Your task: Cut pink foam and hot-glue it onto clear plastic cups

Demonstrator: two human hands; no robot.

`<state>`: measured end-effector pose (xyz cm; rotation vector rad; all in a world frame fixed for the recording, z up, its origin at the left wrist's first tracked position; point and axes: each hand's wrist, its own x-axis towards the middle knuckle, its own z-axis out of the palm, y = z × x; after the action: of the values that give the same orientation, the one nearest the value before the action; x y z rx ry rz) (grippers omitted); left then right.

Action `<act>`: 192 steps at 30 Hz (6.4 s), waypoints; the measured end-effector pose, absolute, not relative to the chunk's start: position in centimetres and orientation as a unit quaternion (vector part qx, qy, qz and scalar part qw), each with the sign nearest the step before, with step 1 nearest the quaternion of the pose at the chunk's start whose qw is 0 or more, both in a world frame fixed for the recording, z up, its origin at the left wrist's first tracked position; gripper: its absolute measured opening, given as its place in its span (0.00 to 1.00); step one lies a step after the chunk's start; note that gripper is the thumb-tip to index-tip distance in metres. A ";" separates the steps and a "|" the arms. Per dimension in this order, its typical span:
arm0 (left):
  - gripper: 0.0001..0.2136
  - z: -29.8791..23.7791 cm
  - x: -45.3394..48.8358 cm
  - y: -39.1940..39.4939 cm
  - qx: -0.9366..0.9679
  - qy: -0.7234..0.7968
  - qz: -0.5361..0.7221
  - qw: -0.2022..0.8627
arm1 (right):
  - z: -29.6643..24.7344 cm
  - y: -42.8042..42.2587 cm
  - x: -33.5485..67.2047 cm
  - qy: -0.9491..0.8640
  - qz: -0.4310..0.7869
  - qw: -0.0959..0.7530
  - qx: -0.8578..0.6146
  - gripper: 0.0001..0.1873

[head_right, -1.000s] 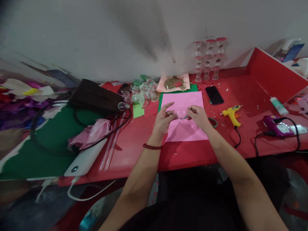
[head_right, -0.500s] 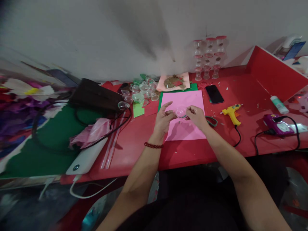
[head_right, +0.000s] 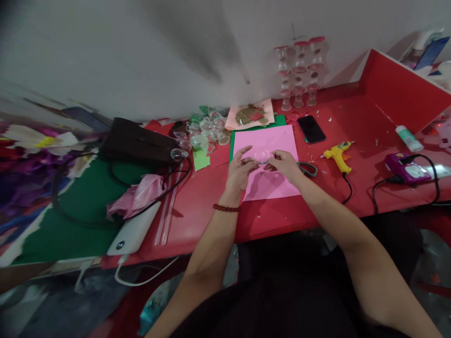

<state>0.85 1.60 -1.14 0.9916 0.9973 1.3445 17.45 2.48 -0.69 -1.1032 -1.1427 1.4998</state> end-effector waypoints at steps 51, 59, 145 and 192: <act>0.32 -0.5 0.9 0.8 0.442 0.341 0.573 0.600 | -0.3 2.1 17.9 -0.573 0.476 0.502 -0.439 0.08; 0.29 0.0 1.2 0.8 0.368 0.331 0.598 0.631 | -0.3 2.4 17.7 -0.497 0.566 0.504 -0.422 0.10; 0.17 -0.4 2.0 0.9 0.365 0.340 0.568 0.654 | -1.2 2.4 17.3 -0.532 0.506 0.510 -0.449 0.15; 0.15 0.6 1.5 1.2 0.313 0.305 0.589 0.680 | -0.5 2.3 17.7 -0.532 0.518 0.530 -0.411 0.09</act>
<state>1.47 1.20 0.57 0.7022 0.6856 1.3229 17.70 2.29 -0.49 -0.9802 -1.2690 1.2363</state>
